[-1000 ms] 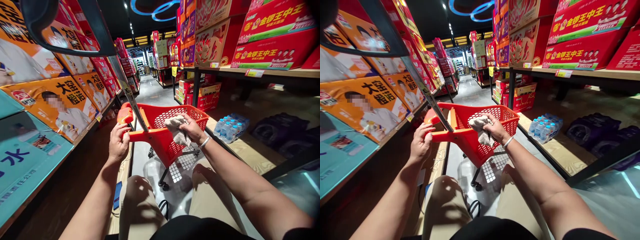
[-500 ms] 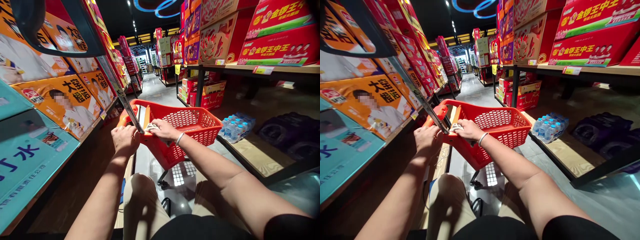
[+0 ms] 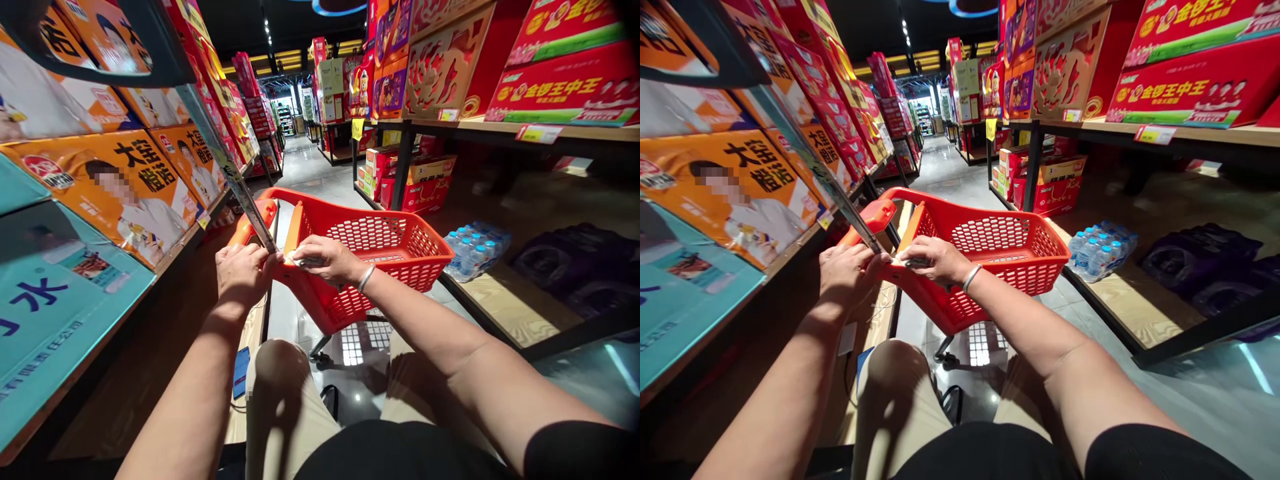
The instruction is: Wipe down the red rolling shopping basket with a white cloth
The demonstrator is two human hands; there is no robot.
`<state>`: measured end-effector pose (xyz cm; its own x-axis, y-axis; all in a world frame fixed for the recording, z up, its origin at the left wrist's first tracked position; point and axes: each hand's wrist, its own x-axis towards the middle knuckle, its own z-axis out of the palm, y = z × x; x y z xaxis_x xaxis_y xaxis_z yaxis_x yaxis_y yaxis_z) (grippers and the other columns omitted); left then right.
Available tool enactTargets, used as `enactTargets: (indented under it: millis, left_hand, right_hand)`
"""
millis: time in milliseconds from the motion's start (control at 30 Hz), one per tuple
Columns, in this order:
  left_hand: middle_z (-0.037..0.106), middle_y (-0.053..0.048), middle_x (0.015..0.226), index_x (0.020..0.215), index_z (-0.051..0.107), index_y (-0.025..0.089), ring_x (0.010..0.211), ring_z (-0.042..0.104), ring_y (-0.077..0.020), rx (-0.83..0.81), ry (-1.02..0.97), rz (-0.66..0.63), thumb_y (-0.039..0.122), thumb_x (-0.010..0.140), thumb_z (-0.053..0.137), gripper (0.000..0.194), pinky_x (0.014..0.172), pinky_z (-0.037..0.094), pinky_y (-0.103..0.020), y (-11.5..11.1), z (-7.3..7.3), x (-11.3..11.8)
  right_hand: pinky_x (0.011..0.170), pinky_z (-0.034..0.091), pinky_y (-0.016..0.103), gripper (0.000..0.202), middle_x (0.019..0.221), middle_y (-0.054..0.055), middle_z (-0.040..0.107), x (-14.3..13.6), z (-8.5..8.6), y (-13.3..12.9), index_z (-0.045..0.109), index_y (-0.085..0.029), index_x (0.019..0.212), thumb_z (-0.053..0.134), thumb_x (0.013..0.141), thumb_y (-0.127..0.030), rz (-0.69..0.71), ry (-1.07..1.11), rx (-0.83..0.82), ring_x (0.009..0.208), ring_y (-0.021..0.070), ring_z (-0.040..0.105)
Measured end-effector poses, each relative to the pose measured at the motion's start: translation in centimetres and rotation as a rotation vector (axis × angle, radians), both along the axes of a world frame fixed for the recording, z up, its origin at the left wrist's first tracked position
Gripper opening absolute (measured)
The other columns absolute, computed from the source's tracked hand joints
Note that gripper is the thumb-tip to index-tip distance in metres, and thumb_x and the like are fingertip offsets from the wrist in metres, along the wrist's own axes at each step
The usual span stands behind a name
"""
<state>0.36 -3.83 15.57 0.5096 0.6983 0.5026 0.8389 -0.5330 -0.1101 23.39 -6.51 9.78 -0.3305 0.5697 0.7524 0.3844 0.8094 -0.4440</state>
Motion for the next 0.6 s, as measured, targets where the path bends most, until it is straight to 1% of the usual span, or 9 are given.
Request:
enactTargets:
  millis: [67,133,233,333,400,433,500,600]
  left_hand:
    - [0.071,-0.006,0.081,0.081,0.074,0.024,0.091,0.059,-0.0277,0.008,-0.022,-0.016,0.053,0.1,0.037,0.051,0.092,0.031,-0.046,0.0,-0.2,0.0]
    - [0.07,-0.006,0.08,0.079,0.075,0.025,0.089,0.058,-0.0271,0.025,-0.046,-0.039,0.054,0.1,0.037,0.052,0.092,0.03,-0.046,-0.1,-0.4,0.2]
    - [0.07,-0.005,0.079,0.074,0.072,0.024,0.085,0.056,-0.0261,0.06,-0.076,-0.058,0.055,0.1,0.037,0.054,0.09,0.03,-0.045,-0.1,-0.6,0.5]
    - [0.069,-0.005,0.076,0.07,0.069,0.023,0.083,0.055,-0.0251,0.087,-0.086,-0.079,0.055,0.1,0.039,0.053,0.089,0.03,-0.045,-0.2,-0.8,0.6]
    - [0.068,-0.005,0.075,0.07,0.068,0.023,0.082,0.055,-0.0244,0.111,-0.086,-0.105,0.054,0.099,0.04,0.051,0.089,0.03,-0.044,-0.1,-1.0,0.6]
    - [0.067,-0.004,0.074,0.07,0.067,0.023,0.082,0.055,-0.0242,0.124,-0.088,-0.114,0.053,0.099,0.041,0.05,0.089,0.03,-0.044,0.0,-1.2,0.6]
    - [0.066,-0.004,0.073,0.068,0.066,0.023,0.082,0.054,-0.024,0.141,-0.107,-0.11,0.052,0.097,0.045,0.047,0.09,0.031,-0.045,0.3,-1.4,0.6]
    - [0.064,-0.004,0.07,0.062,0.063,0.022,0.083,0.053,-0.0245,0.158,-0.194,-0.02,0.052,0.093,0.054,0.044,0.094,0.032,-0.046,1.1,-1.7,0.6]
  right_hand:
    - [0.092,0.053,0.031,0.023,0.11,0.007,0.068,1.7,-0.9,-0.7,0.073,-0.023,0.114,0.069,0.092,-0.026,-0.026,-0.02,0.018,0.101,0.0168,0.066]
    - [0.092,0.052,0.033,0.024,0.111,0.007,0.069,3.2,-1.8,-1.6,0.073,-0.024,0.116,0.07,0.091,-0.025,-0.084,-0.034,0.044,0.102,0.0173,0.065]
    - [0.092,0.051,0.035,0.023,0.109,0.006,0.069,4.1,-2.2,-2.7,0.074,-0.026,0.113,0.07,0.091,-0.024,-0.193,-0.014,0.052,0.101,0.0176,0.065]
    - [0.095,0.052,0.035,0.025,0.107,0.005,0.069,3.5,-1.3,-3.0,0.073,-0.027,0.112,0.068,0.09,-0.018,-0.22,0.137,0.064,0.102,0.0177,0.064]
    - [0.099,0.051,0.036,0.032,0.11,0.005,0.068,2.5,-0.3,-2.8,0.07,-0.026,0.117,0.067,0.087,-0.014,-0.233,0.247,0.077,0.108,0.0181,0.063]
    - [0.101,0.05,0.036,0.036,0.113,0.005,0.067,2.0,0.3,-2.5,0.068,-0.026,0.12,0.068,0.086,-0.014,-0.236,0.261,0.072,0.11,0.0182,0.062]
    - [0.102,0.049,0.036,0.04,0.117,0.006,0.065,1.2,1.1,-1.9,0.067,-0.025,0.123,0.071,0.085,-0.017,-0.188,0.162,0.021,0.111,0.0184,0.062]
    - [0.097,0.05,0.033,0.04,0.116,0.006,0.065,1.2,1.3,-0.9,0.069,-0.023,0.122,0.072,0.083,-0.014,-0.065,-0.101,-0.091,0.107,0.018,0.062]
